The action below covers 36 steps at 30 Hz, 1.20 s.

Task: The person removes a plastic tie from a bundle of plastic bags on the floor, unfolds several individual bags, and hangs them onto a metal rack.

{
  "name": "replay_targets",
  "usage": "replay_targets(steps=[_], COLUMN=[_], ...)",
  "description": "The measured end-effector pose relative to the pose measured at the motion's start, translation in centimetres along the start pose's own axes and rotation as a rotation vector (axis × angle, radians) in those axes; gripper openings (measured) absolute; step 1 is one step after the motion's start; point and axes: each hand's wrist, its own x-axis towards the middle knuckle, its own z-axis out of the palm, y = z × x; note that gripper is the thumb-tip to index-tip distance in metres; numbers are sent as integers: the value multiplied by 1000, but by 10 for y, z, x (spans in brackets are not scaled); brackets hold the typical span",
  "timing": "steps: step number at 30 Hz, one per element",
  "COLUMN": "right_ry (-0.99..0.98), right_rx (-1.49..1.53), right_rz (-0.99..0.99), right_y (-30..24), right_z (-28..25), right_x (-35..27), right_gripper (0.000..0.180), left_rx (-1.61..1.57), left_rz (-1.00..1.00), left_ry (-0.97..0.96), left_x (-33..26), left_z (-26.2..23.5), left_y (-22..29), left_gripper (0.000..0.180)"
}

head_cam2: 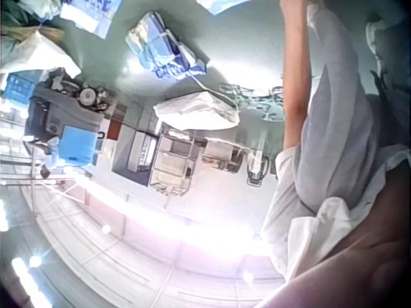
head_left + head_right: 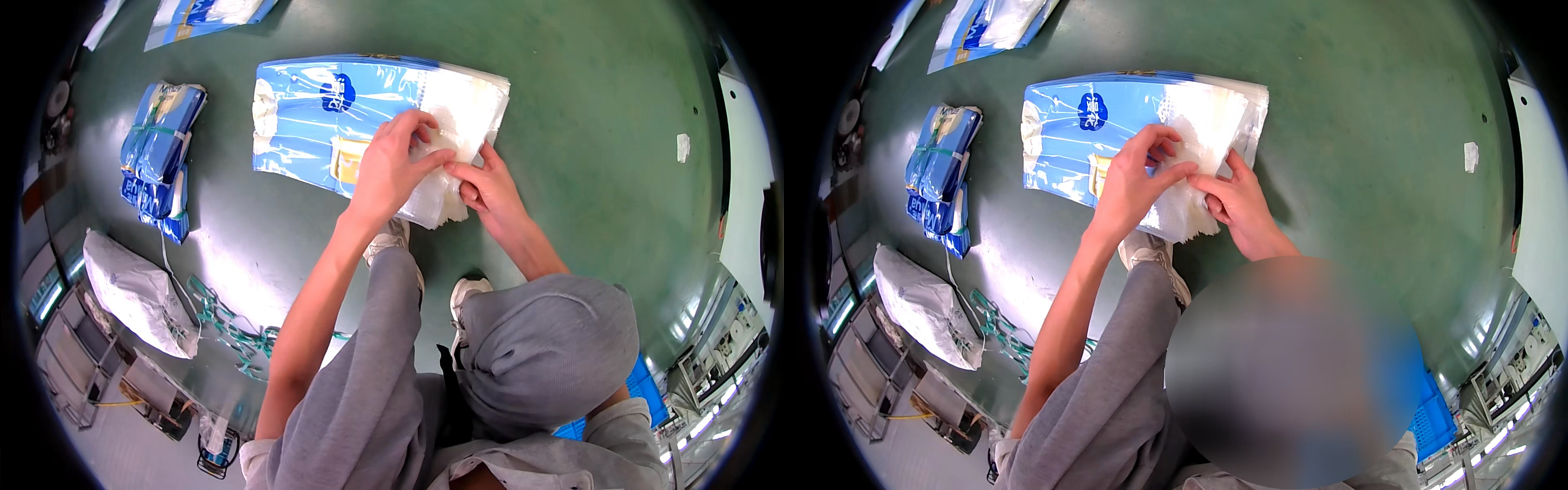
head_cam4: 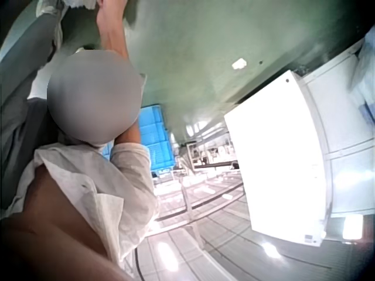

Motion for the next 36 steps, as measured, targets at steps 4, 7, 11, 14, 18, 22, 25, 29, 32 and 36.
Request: replay_targets(steps=[4, 7, 11, 14, 18, 22, 25, 29, 32, 36], right_ry=[6, -12, -128, -158, -309, -408, -410, -338, -251, -299], right_rx=[97, 180, 311, 361, 563, 706, 601, 448, 223, 323], right_rz=[60, 101, 185, 216, 266, 286, 249, 244, 185, 262], right_y=[2, 2, 0, -1, -6, -5, -7, -11, -13, -17], right_z=[-2, -3, -3, 6, 11, 15, 14, 21, 16, 14], right_x=[0, -2, 2, 1, -2, 1, 7, 10, 14, 9], right_gripper=[49, 39, 31, 26, 36, 27, 23, 38, 32, 35], left_rx=[25, 32, 33, 75, 54, 29, 66, 149, 184, 191], left_rz=[-29, -38, -61, -26, -29, 25, 46, 95, 131, 100], left_ry=[-24, -45, -78, -70, -12, -5, -47, -85, -115, -123], left_x=[4, 6, 8, 9, 10, 13, 12, 4, 0, -1], left_z=[1, 0, -8, -15, -19, -23, -21, -20, -17, -17], left_y=[2, 1, 4, 3, -2, -11, -16, -27, -37, -39], left_gripper=[36, 39, 41, 46, 60, 74, 79, 84, 80, 81])
